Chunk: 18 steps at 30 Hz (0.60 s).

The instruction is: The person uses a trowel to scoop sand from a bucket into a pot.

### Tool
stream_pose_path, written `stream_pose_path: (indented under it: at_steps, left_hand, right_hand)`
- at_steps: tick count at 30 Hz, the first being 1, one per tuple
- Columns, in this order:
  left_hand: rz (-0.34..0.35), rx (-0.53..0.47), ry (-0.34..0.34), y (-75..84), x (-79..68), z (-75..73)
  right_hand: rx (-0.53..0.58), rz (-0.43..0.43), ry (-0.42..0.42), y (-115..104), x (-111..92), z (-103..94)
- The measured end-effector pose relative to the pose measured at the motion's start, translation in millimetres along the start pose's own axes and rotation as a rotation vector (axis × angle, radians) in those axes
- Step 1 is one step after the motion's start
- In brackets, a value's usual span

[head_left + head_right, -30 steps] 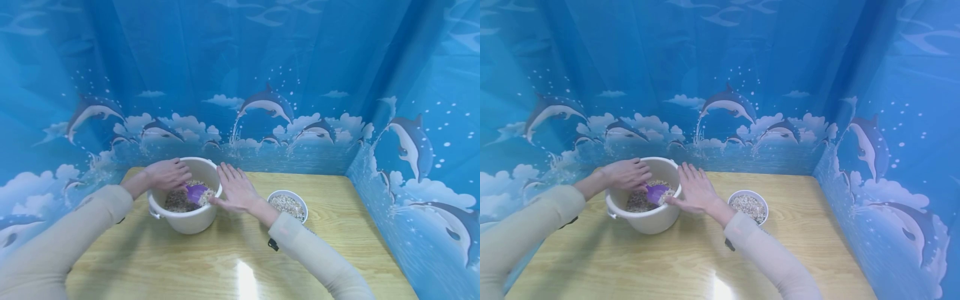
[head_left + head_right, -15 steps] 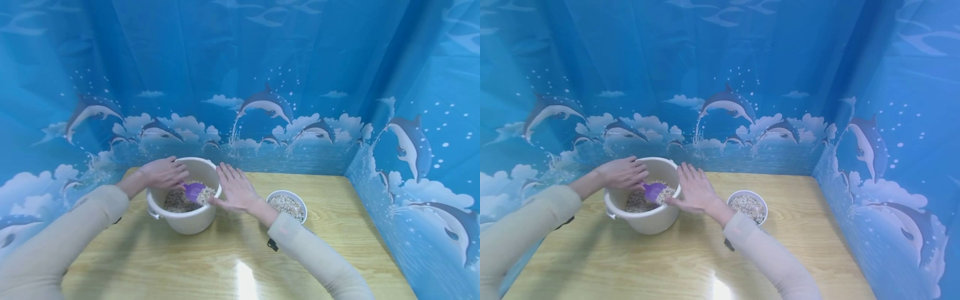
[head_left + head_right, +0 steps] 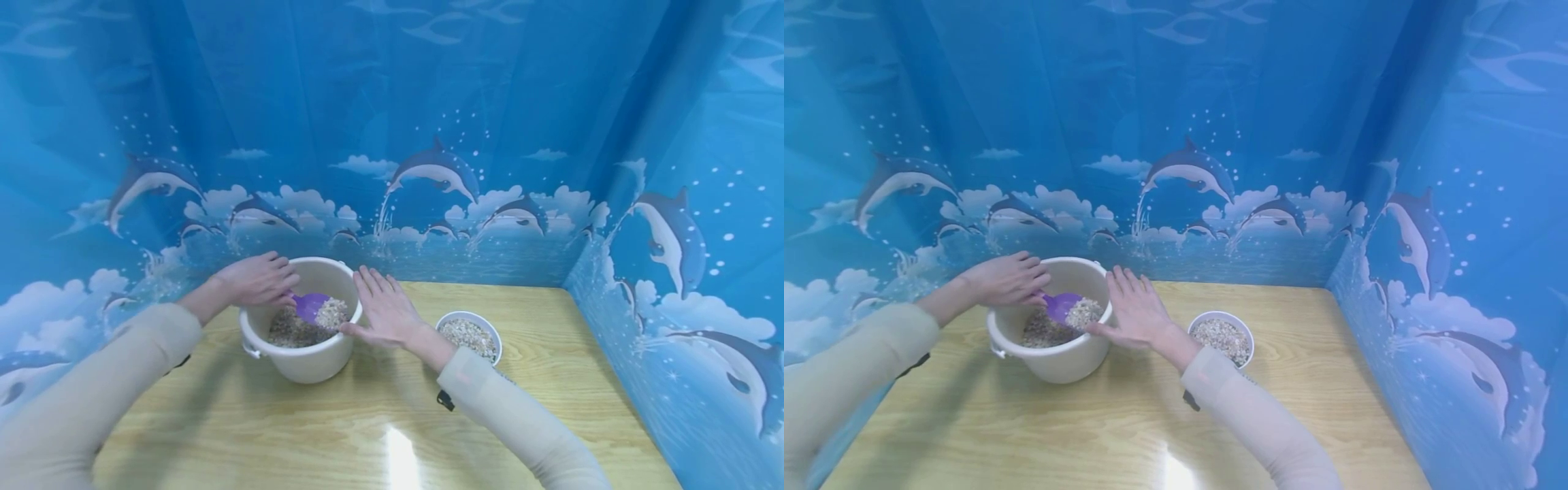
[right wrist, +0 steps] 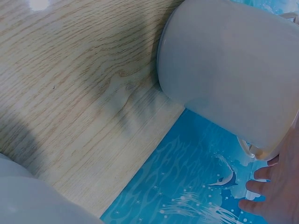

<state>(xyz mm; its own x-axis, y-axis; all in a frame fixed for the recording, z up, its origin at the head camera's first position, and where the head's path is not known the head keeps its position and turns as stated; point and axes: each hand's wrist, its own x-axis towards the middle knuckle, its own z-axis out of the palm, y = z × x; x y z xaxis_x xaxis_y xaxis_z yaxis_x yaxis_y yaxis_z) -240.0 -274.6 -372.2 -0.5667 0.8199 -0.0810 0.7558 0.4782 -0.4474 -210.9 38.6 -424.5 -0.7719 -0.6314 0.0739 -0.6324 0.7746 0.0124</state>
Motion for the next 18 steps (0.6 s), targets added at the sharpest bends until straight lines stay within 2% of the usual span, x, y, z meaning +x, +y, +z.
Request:
stream_pose_path:
  at_steps: [18]
  left_hand:
    - [-0.055, -0.044, 0.019, 0.7, -4.0, 1.1]
  right_hand:
    - [0.009, -0.001, 0.006, 2.1, -0.9, 1.8]
